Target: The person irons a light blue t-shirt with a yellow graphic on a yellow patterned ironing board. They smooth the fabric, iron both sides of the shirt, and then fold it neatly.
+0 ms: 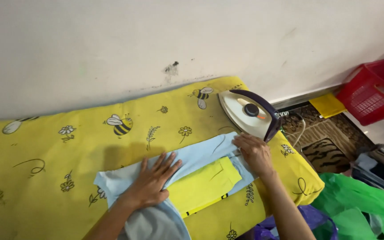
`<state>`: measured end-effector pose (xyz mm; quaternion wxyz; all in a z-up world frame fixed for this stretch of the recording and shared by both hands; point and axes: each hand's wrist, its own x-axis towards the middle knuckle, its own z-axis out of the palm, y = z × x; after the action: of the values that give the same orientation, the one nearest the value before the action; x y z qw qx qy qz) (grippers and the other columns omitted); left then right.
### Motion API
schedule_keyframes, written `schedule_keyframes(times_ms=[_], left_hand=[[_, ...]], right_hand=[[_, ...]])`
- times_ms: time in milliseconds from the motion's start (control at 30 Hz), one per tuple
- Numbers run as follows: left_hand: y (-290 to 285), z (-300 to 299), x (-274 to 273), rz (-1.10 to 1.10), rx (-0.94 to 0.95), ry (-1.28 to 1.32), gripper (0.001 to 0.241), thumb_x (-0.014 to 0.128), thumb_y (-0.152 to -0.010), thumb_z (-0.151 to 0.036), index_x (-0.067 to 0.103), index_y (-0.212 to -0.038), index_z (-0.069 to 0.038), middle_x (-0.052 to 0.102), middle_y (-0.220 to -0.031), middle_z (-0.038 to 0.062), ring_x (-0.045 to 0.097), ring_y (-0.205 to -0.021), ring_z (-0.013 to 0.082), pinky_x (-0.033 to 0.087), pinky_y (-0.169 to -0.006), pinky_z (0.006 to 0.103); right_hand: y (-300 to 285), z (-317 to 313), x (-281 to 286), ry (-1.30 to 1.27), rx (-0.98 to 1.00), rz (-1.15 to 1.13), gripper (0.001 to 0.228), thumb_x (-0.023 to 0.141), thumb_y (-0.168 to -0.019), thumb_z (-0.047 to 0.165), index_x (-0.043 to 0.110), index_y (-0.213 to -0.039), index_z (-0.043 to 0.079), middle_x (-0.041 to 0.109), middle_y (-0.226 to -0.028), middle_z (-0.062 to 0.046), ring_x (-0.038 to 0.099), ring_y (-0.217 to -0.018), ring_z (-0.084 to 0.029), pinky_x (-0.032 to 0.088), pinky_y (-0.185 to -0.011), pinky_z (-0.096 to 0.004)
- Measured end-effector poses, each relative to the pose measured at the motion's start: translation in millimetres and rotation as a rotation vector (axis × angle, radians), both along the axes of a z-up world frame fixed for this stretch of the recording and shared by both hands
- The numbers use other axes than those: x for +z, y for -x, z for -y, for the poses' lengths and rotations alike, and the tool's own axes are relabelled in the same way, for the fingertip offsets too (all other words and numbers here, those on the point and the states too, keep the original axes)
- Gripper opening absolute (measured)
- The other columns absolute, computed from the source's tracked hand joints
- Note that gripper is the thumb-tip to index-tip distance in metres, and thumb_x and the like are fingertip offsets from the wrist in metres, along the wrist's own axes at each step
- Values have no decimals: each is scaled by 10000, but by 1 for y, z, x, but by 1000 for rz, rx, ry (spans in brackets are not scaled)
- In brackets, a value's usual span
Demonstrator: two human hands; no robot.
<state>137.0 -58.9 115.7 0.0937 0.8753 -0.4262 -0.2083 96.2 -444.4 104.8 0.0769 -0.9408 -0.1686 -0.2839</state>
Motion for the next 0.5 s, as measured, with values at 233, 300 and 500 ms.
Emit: schedule_keyframes(times_ms=[233, 300, 500], left_hand=[[-2, -1, -10, 41, -15, -20, 938, 559, -954, -588, 14, -1663, -302, -71, -1749, 9, -91, -1599, 246, -20, -1178, 717], [-7, -10, -18, 18, 18, 76, 953, 563, -962, -646, 30, -1660, -277, -4, -1753, 2, -37, -1605, 223, -28, -1178, 698], [-10, -53, -4, 75, 279, -291, 799, 107, -942, -729, -155, -1624, -409, -256, -1726, -62, -227, -1588, 224, -101, -1172, 754]], right_hand=[[13, -6, -4, -66, -129, -163, 371, 626, -852, 68, 737, -1206, 85, 733, -1254, -110, 635, -1283, -311, 473, -1083, -496], [6, -12, 3, -56, -101, -104, 440, 541, -868, 85, 696, -1279, 66, 712, -1288, -164, 663, -1251, -321, 477, -1073, -494], [-8, -18, -29, -153, -46, -437, 581, 482, -1031, 454, 524, -1476, 82, 503, -1537, -137, 414, -1470, -300, 342, -1184, -451]])
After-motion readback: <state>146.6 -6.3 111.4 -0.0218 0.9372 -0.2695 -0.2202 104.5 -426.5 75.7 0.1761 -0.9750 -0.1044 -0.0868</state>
